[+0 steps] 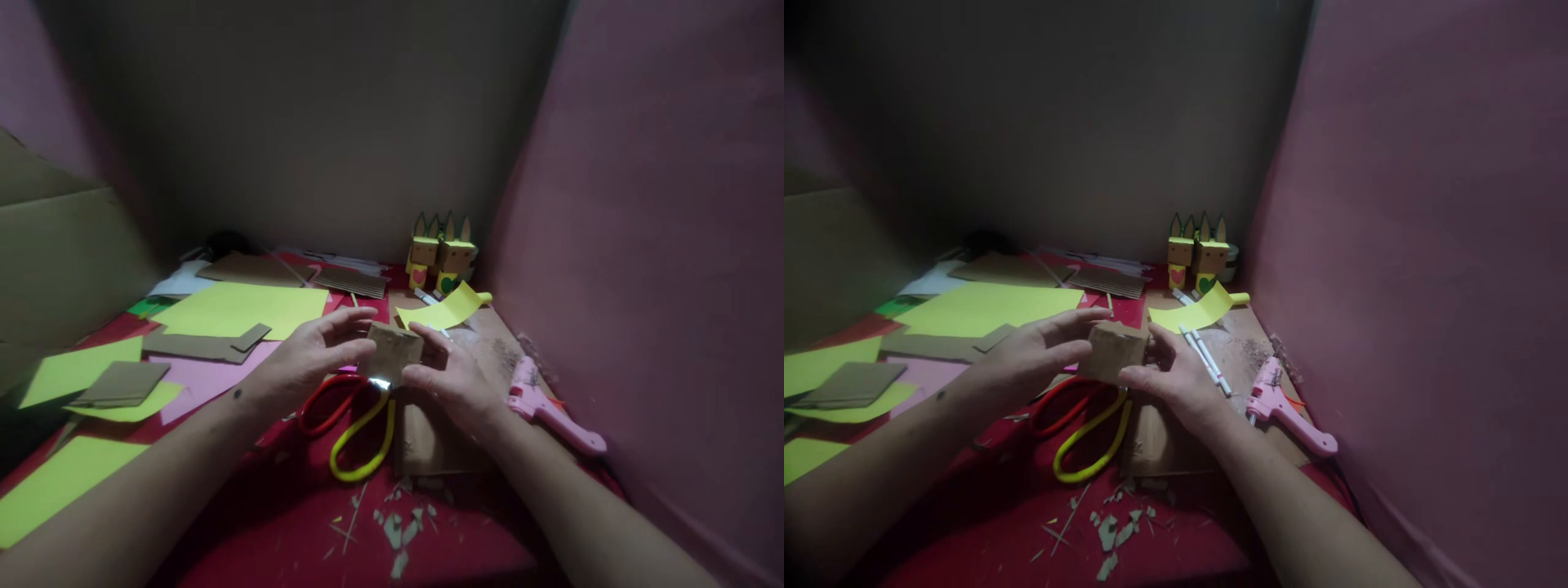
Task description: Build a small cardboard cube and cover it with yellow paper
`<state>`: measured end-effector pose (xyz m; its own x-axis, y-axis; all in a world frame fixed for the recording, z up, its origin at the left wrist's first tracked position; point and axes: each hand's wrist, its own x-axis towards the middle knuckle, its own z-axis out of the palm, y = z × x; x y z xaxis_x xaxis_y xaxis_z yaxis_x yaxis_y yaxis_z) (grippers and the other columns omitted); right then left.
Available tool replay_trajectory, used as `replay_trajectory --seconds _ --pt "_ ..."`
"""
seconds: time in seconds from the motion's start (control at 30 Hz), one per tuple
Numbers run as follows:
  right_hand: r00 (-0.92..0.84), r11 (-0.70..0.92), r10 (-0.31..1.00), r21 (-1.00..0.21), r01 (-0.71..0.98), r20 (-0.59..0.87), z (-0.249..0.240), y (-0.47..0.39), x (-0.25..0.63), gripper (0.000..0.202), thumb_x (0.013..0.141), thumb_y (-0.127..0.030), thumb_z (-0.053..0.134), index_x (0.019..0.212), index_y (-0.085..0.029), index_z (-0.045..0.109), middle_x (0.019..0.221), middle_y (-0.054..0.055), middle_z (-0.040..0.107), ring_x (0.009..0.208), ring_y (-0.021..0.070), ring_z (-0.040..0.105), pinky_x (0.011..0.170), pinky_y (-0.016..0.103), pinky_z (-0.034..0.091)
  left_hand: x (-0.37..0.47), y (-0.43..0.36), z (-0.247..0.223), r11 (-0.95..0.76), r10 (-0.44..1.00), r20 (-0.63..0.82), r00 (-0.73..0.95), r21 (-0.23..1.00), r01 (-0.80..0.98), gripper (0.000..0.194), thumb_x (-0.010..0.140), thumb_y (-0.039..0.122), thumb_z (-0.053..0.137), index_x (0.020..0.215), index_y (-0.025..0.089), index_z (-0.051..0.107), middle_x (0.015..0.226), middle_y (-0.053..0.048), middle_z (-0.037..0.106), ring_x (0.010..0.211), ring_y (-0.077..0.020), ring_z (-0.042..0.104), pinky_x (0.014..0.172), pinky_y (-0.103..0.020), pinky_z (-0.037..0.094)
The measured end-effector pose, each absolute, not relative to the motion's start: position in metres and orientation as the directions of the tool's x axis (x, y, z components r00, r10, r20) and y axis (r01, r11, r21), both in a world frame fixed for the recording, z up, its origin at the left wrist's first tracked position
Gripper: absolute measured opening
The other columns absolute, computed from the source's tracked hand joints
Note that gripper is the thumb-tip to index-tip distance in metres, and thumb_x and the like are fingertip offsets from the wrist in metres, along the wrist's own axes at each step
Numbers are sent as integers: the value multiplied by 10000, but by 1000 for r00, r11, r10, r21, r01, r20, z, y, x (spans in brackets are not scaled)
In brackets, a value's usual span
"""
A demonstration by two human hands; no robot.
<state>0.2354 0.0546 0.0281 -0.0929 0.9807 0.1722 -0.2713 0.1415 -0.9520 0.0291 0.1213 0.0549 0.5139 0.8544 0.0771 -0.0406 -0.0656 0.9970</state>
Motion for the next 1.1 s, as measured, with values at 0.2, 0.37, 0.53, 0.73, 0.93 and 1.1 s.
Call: replay_trajectory --seconds 0.2,0.37,0.53,0.73,0.93,1.1 --pt "-80 48 993 -908 -415 90 28 59 238 447 688 -373 890 1075 -191 758 1055 98 792 934 266 736 808 395 569 28 130 46 29 759 86 645 986 -166 467 870 498 809 1242 220 763 1199 -139 781 1098 -296 740 916 -375 607" --pt "-76 35 994 -890 -455 77 30 59 238 405 678 -335 889 1040 -192 775 1053 101 801 959 285 741 851 430 580 27 129 46 3 788 69 612 993 -117 495 837 447 855 1267 235 735 1253 -122 757 1095 -288 740 883 -354 616" --pt "-94 48 990 -865 -499 109 29 59 237 432 631 -273 902 1037 -214 769 1021 78 802 1028 301 731 1002 483 536 31 120 55 -71 805 109 583 994 -87 455 806 391 880 1196 227 712 1245 -86 749 1094 -257 730 888 -329 622" --pt "-110 22 989 -845 -534 95 28 60 241 533 552 -159 883 1070 -220 774 1063 57 799 1120 308 690 1102 486 468 35 103 64 -234 792 207 574 972 -28 567 802 403 827 1287 203 612 1264 -110 711 1065 -271 716 853 -381 614" --pt "-138 10 985 -827 -562 106 23 60 244 621 535 -112 858 1133 -257 771 1120 34 794 1149 304 678 1124 481 460 37 94 64 -425 769 343 540 905 30 563 831 368 757 1331 177 583 1297 -137 663 1171 -299 656 1008 -462 546" --pt "-160 15 979 -832 -555 124 23 60 245 643 567 -128 841 1188 -259 741 1155 44 774 1156 304 673 1112 492 469 34 96 59 -498 731 388 562 866 50 603 845 395 759 1377 197 555 1333 -149 643 1221 -330 636 1061 -506 514"
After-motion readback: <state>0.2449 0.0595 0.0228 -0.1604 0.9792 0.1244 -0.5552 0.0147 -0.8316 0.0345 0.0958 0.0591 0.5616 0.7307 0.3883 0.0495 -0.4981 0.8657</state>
